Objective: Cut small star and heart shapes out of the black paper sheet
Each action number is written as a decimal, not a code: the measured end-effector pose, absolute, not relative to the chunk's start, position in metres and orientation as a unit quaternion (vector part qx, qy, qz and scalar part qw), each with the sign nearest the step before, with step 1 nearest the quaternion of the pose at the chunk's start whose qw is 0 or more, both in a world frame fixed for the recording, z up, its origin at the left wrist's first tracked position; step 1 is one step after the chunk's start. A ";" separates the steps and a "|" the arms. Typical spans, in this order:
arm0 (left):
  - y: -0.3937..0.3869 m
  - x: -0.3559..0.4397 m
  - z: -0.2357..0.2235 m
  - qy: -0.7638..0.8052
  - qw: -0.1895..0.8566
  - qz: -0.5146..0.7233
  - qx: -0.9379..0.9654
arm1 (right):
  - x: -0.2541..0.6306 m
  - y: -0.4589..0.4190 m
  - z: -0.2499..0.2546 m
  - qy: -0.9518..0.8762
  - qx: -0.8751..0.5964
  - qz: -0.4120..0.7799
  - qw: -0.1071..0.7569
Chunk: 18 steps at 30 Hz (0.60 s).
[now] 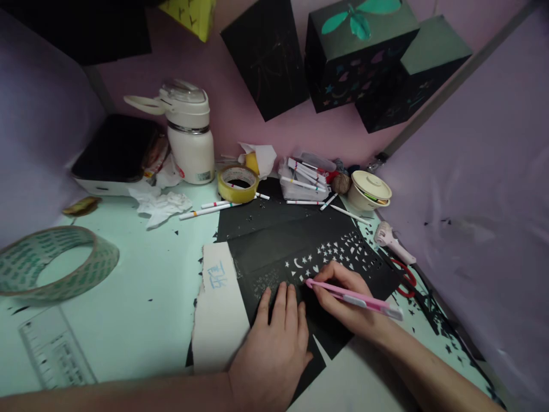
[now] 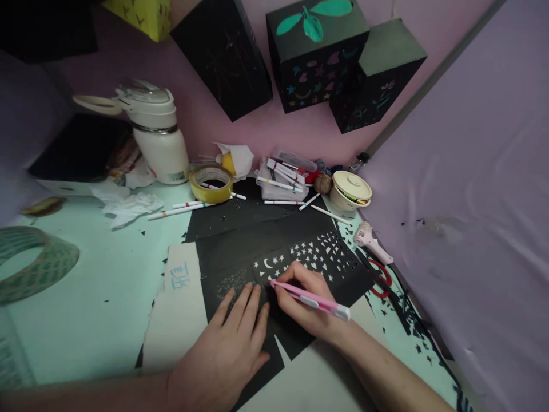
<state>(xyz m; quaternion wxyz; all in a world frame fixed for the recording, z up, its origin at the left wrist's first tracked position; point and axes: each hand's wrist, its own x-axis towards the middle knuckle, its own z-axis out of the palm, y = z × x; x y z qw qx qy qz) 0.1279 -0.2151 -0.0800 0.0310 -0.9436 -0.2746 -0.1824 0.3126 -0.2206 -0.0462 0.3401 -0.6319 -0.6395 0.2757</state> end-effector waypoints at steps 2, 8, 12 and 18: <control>-0.215 0.128 -0.080 -0.276 0.037 -0.180 -0.943 | 0.318 -0.217 -0.049 -0.658 -0.610 0.266 0.353; -0.215 0.128 -0.080 -0.278 0.050 -0.178 -0.943 | 0.320 -0.213 -0.073 -0.675 -0.583 0.244 0.381; -0.216 0.127 -0.078 -0.278 0.058 -0.167 -0.944 | 0.319 -0.213 -0.072 -0.677 -0.588 0.248 0.367; -0.215 0.128 -0.077 -0.275 0.062 -0.170 -0.944 | 0.319 -0.214 -0.070 -0.687 -0.582 0.245 0.360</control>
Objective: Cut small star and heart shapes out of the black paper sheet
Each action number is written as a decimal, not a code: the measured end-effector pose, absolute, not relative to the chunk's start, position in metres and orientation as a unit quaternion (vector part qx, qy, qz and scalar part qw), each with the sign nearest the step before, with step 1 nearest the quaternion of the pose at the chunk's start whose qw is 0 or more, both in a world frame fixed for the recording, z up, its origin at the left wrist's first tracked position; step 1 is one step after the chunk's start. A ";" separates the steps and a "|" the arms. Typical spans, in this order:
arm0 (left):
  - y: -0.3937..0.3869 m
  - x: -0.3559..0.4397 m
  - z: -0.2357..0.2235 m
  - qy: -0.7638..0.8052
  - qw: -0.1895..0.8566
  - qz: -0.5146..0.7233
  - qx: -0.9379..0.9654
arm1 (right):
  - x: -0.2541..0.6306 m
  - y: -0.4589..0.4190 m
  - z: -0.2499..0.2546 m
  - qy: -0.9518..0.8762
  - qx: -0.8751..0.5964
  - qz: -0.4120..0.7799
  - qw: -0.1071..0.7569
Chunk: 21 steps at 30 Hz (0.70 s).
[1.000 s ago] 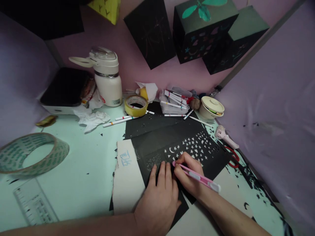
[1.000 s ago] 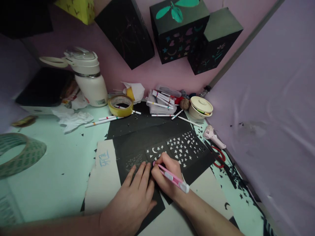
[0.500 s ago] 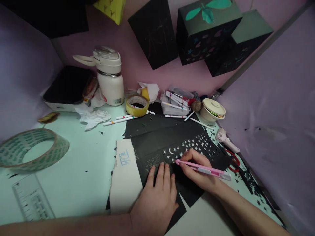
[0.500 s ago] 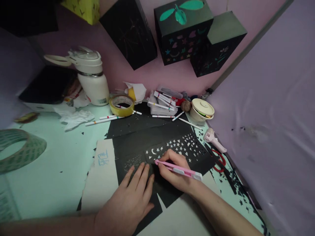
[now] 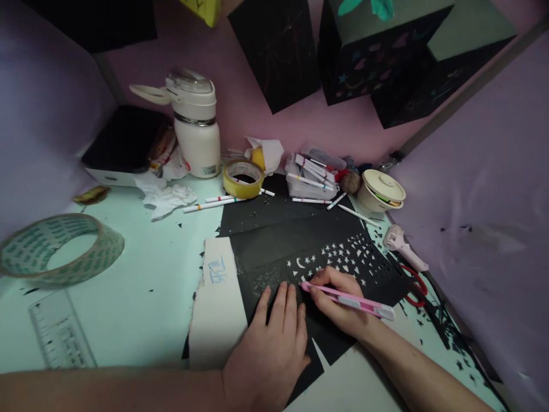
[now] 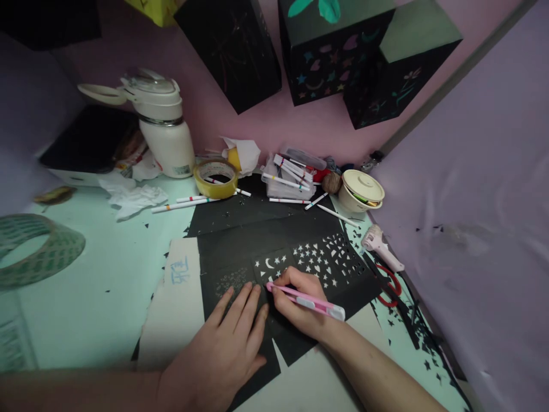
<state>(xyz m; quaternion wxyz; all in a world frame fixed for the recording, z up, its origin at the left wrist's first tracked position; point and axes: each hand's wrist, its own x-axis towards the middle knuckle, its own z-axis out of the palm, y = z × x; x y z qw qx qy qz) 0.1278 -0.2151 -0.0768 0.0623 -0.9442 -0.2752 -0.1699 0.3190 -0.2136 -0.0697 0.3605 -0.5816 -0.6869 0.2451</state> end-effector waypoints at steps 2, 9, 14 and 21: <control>-0.215 0.128 -0.077 -0.278 0.060 -0.169 -0.944 | 0.319 -0.214 -0.070 -0.689 -0.581 0.241 0.359; -0.216 0.128 -0.078 -0.279 0.055 -0.178 -0.942 | 0.316 -0.213 -0.068 -0.701 -0.576 0.230 0.352; -0.216 0.129 -0.079 -0.279 0.051 -0.176 -0.942 | 0.316 -0.214 -0.069 -0.702 -0.572 0.231 0.356; -0.216 0.128 -0.078 -0.276 0.046 -0.165 -0.946 | 0.320 -0.215 -0.073 -0.767 -0.510 0.215 0.324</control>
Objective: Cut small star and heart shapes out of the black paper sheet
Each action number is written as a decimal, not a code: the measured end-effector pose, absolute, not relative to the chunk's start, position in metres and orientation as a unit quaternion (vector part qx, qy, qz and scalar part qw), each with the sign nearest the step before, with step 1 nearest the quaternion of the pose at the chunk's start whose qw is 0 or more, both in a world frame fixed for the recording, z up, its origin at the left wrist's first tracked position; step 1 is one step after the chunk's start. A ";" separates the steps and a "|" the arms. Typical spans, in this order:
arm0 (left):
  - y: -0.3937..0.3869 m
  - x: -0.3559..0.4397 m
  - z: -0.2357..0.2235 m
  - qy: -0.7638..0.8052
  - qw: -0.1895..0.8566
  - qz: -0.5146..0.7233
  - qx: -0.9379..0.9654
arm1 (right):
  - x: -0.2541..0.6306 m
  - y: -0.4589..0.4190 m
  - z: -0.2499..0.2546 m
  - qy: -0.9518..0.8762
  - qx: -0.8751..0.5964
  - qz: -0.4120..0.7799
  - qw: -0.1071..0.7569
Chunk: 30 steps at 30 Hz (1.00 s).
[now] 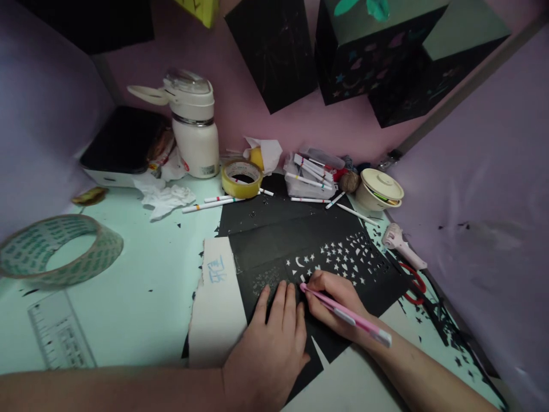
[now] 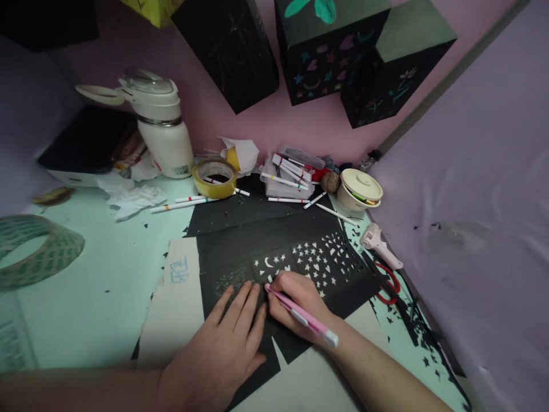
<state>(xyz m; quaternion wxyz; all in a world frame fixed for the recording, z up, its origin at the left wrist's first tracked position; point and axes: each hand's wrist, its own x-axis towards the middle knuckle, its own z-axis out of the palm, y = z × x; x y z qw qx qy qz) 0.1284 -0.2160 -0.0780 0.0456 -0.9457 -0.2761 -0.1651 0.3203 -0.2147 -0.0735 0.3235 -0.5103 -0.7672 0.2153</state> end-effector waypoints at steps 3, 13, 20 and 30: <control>-0.215 0.128 -0.078 -0.275 0.050 -0.164 -0.946 | 0.322 -0.214 -0.075 -0.793 -0.494 0.194 0.298; -0.216 0.127 -0.077 -0.272 0.048 -0.160 -0.948 | 0.320 -0.212 -0.070 -0.818 -0.472 0.164 0.286; -0.213 0.127 -0.076 -0.268 0.050 -0.164 -0.948 | 0.321 -0.213 -0.072 -0.821 -0.463 0.166 0.289; -0.213 0.127 -0.079 -0.264 0.063 -0.166 -0.948 | 0.320 -0.212 -0.081 -0.820 -0.448 0.152 0.322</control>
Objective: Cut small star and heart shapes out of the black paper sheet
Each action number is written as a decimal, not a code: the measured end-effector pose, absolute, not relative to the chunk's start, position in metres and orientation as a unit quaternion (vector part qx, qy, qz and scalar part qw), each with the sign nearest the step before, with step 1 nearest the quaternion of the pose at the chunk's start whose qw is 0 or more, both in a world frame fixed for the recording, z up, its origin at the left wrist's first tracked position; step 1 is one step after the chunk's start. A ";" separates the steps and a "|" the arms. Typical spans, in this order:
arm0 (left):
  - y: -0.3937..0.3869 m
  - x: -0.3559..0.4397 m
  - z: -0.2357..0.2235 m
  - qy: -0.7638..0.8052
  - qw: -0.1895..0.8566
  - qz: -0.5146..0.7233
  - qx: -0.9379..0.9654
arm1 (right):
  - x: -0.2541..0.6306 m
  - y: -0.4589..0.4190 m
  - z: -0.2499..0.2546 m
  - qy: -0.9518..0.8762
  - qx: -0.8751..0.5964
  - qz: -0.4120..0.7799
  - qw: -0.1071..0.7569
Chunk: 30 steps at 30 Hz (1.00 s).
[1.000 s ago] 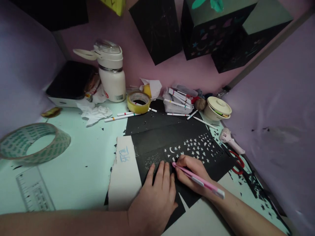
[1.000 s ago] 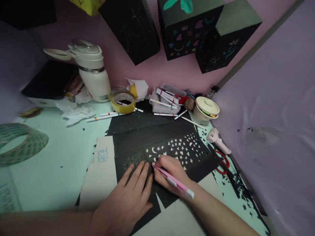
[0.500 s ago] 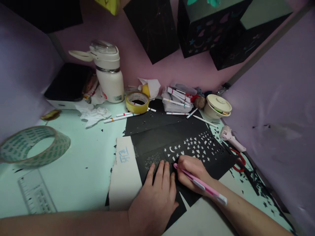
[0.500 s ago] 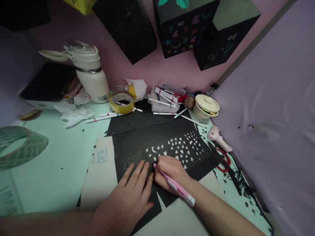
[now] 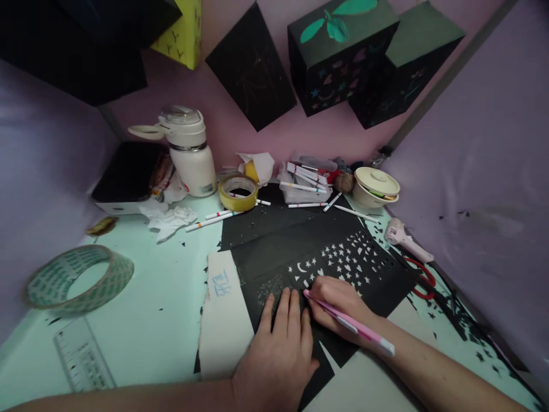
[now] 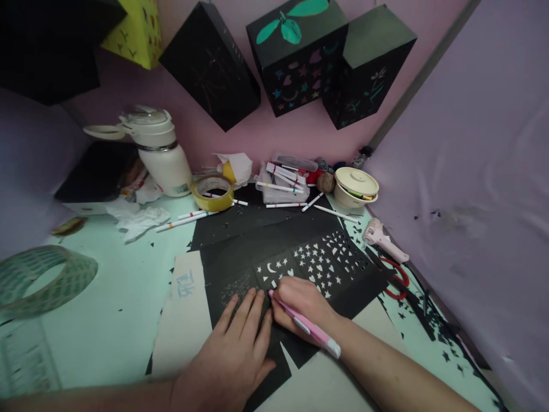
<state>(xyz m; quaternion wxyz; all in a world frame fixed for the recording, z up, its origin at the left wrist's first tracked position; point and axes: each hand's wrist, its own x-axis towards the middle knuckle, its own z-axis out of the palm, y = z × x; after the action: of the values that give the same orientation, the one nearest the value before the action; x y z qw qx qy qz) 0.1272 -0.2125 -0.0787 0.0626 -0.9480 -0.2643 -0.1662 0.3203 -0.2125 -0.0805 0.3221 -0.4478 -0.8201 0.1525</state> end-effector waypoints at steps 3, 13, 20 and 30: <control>-0.213 0.127 -0.079 -0.261 0.063 -0.169 -0.948 | 0.320 -0.212 -0.081 -0.822 -0.447 0.149 0.319; -0.213 0.127 -0.079 -0.260 0.055 -0.161 -0.951 | 0.320 -0.212 -0.078 -0.831 -0.435 0.133 0.321; -0.213 0.128 -0.079 -0.262 0.055 -0.166 -0.949 | 0.321 -0.212 -0.080 -0.826 -0.451 0.140 0.306; -0.214 0.128 -0.080 -0.262 0.057 -0.165 -0.949 | 0.321 -0.215 -0.074 -0.677 -0.578 0.225 0.395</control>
<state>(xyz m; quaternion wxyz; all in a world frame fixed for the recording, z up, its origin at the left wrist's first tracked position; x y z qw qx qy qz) 0.1276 -0.2137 -0.0796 0.0573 -0.9492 -0.2619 -0.1645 0.3209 -0.2149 -0.0740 0.3953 -0.5783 -0.6772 0.2251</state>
